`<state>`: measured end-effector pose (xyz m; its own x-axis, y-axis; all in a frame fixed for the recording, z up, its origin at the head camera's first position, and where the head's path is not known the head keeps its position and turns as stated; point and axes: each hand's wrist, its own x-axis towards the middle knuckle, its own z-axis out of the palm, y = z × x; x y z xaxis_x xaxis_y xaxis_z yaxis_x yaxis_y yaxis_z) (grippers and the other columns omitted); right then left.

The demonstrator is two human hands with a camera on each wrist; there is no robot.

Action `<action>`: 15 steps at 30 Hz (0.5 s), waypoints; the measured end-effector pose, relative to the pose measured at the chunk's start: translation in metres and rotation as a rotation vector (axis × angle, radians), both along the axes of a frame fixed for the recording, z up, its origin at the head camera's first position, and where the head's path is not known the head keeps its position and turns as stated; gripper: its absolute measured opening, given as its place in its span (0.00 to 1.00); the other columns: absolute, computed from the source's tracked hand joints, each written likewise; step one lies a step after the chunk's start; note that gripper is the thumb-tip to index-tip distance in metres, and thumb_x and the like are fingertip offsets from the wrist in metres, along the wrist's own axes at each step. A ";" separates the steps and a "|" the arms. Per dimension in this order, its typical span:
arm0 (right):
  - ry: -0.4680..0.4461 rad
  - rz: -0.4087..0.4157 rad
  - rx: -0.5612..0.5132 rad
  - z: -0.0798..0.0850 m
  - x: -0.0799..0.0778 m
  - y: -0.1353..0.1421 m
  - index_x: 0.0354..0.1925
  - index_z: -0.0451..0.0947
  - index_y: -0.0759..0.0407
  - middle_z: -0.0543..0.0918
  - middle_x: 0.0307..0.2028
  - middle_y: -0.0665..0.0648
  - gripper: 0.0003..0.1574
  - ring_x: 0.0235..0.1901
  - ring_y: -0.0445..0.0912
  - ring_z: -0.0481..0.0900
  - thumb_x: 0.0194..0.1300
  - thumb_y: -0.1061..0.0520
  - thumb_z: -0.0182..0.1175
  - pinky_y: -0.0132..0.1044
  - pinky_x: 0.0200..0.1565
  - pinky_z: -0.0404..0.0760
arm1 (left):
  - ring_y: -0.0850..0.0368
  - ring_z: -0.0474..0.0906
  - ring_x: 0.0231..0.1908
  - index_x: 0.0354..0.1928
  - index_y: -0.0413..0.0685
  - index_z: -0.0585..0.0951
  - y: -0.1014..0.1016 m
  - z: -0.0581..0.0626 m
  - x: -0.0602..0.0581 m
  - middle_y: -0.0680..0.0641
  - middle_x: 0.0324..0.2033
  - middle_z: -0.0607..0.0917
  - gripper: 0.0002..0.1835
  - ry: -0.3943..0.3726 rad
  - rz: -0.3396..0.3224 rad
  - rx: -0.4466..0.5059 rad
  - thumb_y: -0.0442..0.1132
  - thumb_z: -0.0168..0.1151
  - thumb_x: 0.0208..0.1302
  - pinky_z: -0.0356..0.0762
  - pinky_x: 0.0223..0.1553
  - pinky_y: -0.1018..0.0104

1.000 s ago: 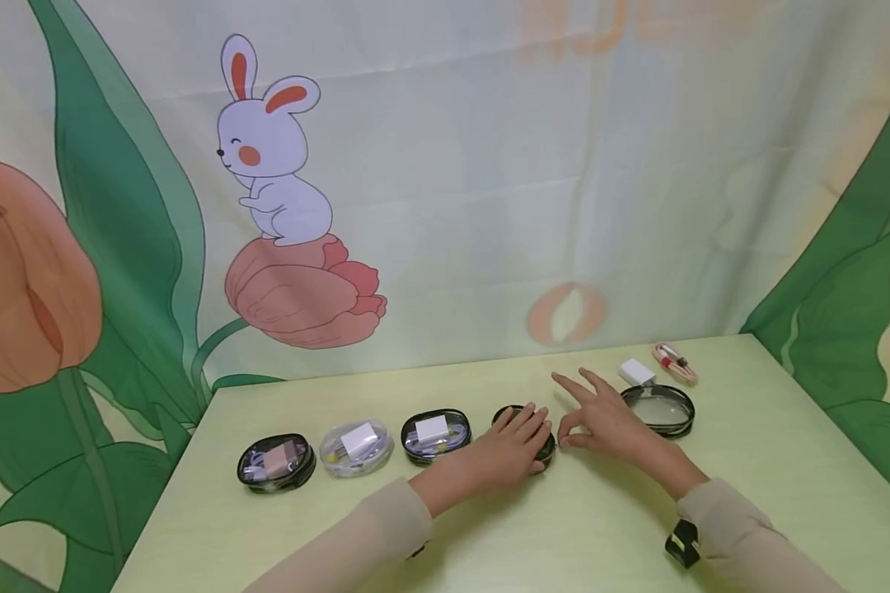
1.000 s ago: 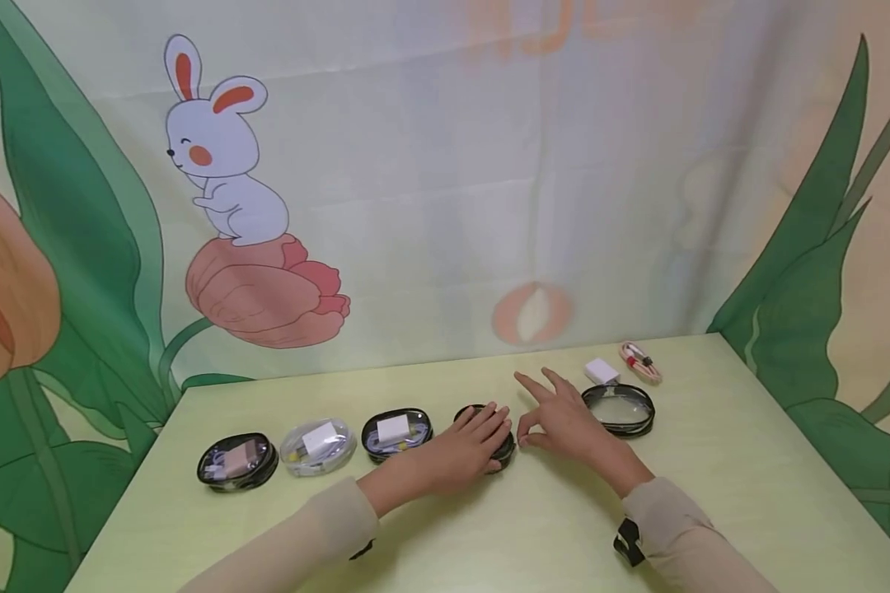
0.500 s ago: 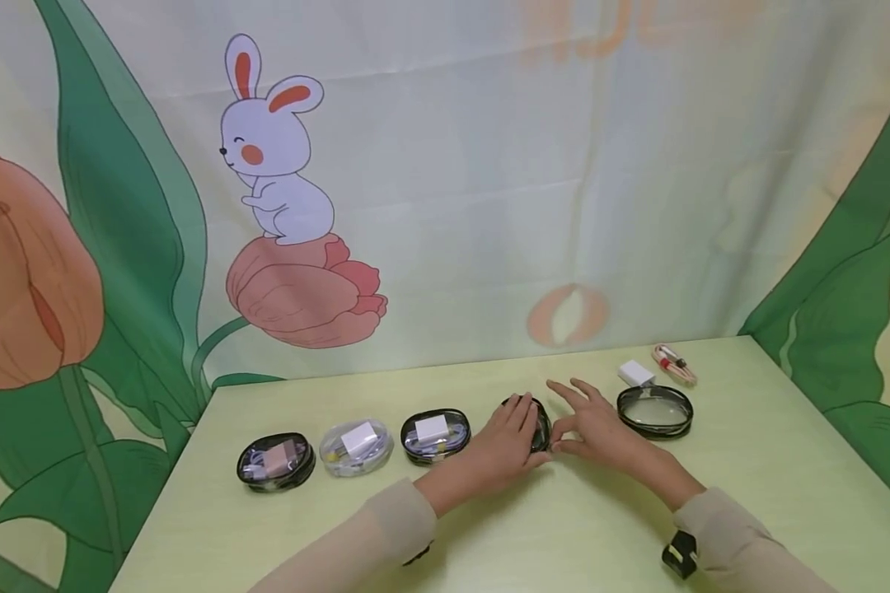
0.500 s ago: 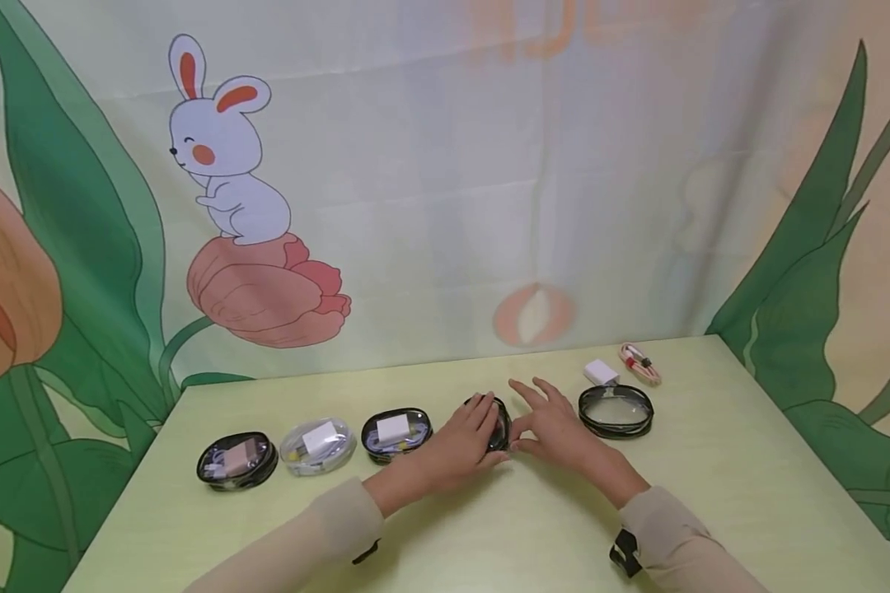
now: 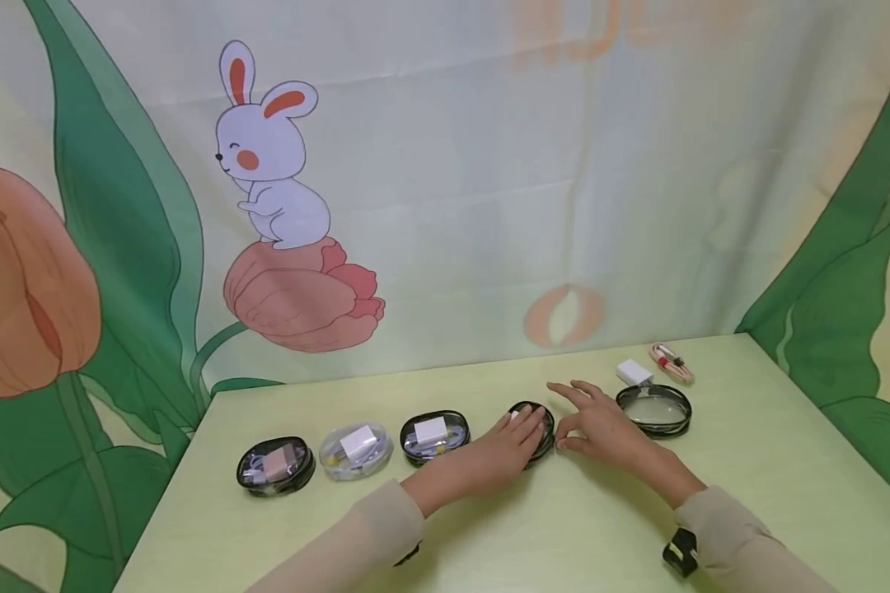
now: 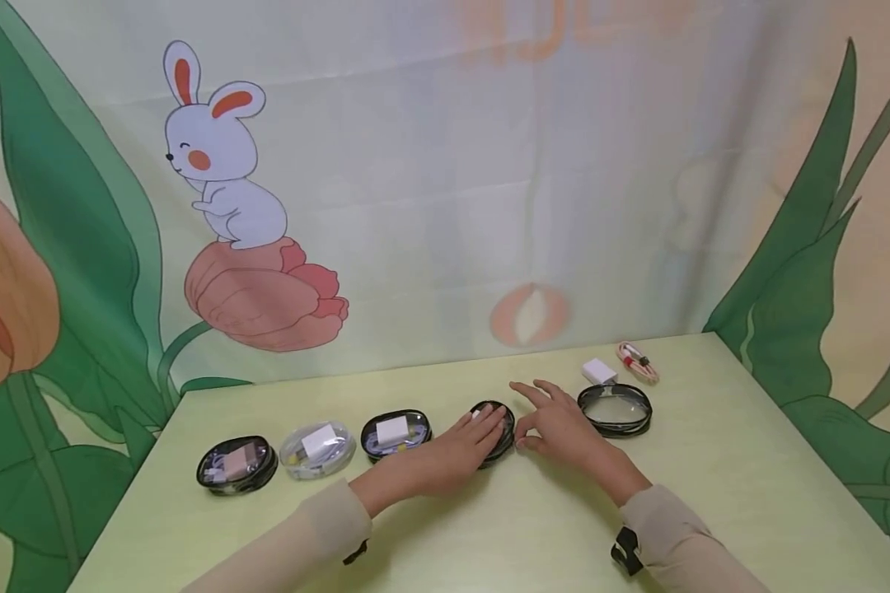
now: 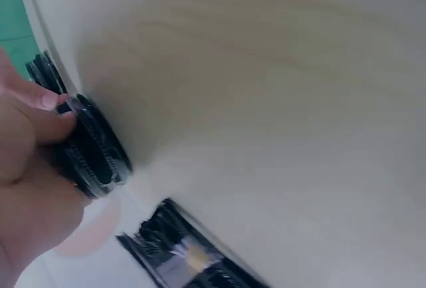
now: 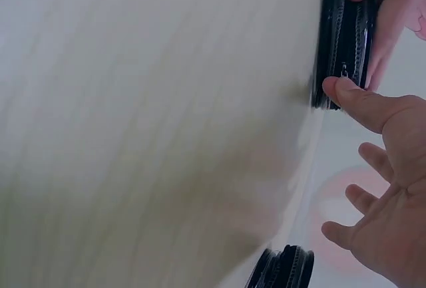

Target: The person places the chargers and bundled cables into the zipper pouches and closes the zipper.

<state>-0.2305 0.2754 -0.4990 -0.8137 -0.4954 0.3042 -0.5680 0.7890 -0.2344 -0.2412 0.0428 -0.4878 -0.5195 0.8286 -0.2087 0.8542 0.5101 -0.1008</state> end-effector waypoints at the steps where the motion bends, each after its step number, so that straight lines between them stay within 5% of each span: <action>1: -0.002 -0.003 -0.010 0.000 0.001 -0.001 0.27 0.87 0.43 0.71 0.69 0.67 0.08 0.64 0.74 0.67 0.52 0.56 0.78 0.71 0.59 0.70 | 0.44 0.39 0.79 0.79 0.36 0.52 -0.001 0.000 -0.002 0.38 0.80 0.44 0.32 -0.008 0.007 0.034 0.39 0.45 0.81 0.47 0.77 0.55; 4: -0.014 -0.005 -0.052 0.002 0.003 -0.005 0.28 0.88 0.45 0.71 0.68 0.69 0.07 0.64 0.75 0.67 0.53 0.57 0.77 0.71 0.59 0.69 | 0.41 0.43 0.79 0.78 0.33 0.51 -0.001 -0.001 -0.005 0.35 0.79 0.46 0.37 -0.058 0.066 0.150 0.46 0.51 0.79 0.49 0.76 0.55; 7: -0.022 0.012 -0.078 0.003 0.004 -0.009 0.28 0.88 0.46 0.71 0.68 0.70 0.07 0.63 0.75 0.67 0.54 0.57 0.77 0.71 0.58 0.70 | 0.41 0.46 0.78 0.78 0.31 0.52 0.002 -0.005 -0.007 0.34 0.79 0.48 0.38 -0.066 0.130 0.215 0.53 0.45 0.81 0.50 0.76 0.55; 15: 0.027 -0.070 0.001 0.000 -0.002 -0.008 0.27 0.87 0.42 0.73 0.68 0.63 0.07 0.64 0.66 0.70 0.55 0.53 0.77 0.65 0.54 0.76 | 0.45 0.46 0.79 0.79 0.38 0.52 -0.001 -0.006 -0.005 0.39 0.80 0.49 0.31 0.043 0.079 0.068 0.48 0.36 0.84 0.51 0.76 0.55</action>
